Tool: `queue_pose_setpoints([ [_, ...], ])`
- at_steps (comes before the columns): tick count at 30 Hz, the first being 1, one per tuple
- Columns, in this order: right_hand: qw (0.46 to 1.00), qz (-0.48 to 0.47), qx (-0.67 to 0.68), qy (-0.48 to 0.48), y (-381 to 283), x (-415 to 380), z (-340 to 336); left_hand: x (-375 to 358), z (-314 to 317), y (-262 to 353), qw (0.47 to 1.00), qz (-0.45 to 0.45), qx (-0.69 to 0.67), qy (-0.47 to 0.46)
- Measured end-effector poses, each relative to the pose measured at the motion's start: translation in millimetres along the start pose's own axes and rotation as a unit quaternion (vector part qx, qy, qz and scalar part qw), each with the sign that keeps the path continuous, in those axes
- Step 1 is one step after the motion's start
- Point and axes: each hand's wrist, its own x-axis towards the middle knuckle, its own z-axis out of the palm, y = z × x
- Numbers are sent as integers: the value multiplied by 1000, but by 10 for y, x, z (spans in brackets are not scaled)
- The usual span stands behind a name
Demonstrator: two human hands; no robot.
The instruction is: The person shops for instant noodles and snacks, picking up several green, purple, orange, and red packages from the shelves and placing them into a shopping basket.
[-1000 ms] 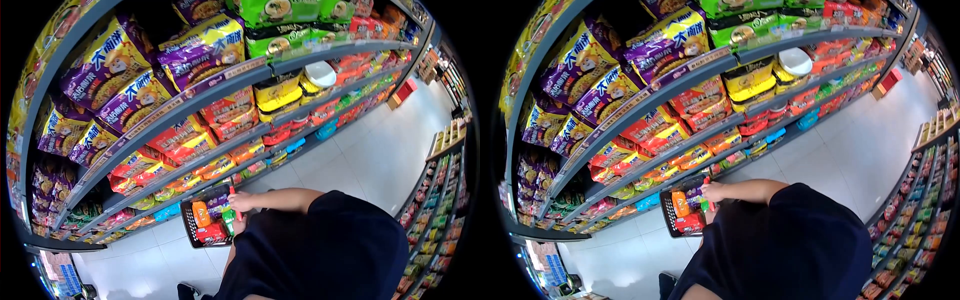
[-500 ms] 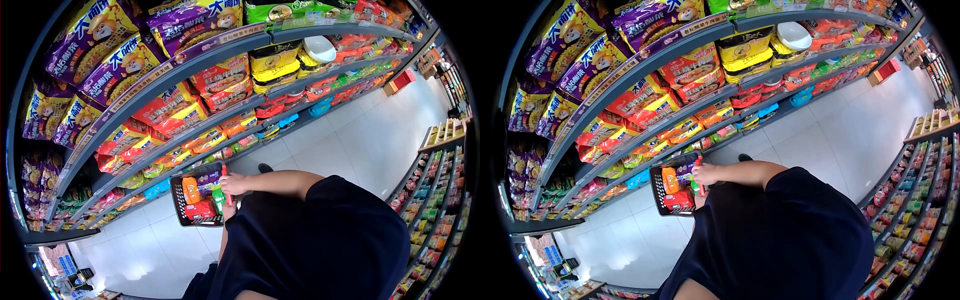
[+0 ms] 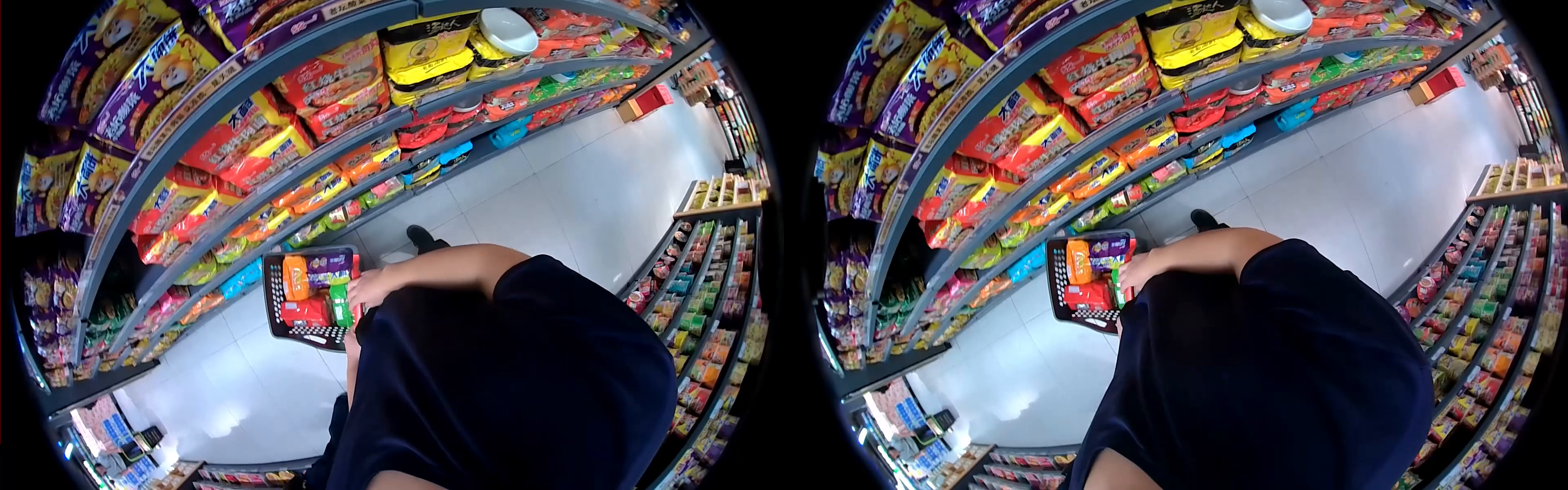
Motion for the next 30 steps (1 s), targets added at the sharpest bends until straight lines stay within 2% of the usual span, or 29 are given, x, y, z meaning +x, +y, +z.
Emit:
queue_pose_setpoints([
  [2,1000,-21,15,-12,24,66,130,-121,-39,-65,1000,-13,-2,10],
  [3,998,-56,12,22,56,70,161,-147,-58,-67,1000,-15,-4,17],
  [6,996,58,-57,-32,-106,-88,-75,-241,-36,-48,999,-21,-9,28],
  [7,997,45,-61,5,-45,-89,-7,-258,-25,-50,999,-21,-11,29],
  [10,990,82,-104,-44,-98,-19,-20,-304,-17,-69,999,-23,-13,34],
  [15,985,93,-106,-98,-78,82,-9,-229,1,-40,999,-18,-24,38],
  [30,984,99,-120,-83,-76,292,-145,-51,-137,-91,1000,-6,-18,22],
])
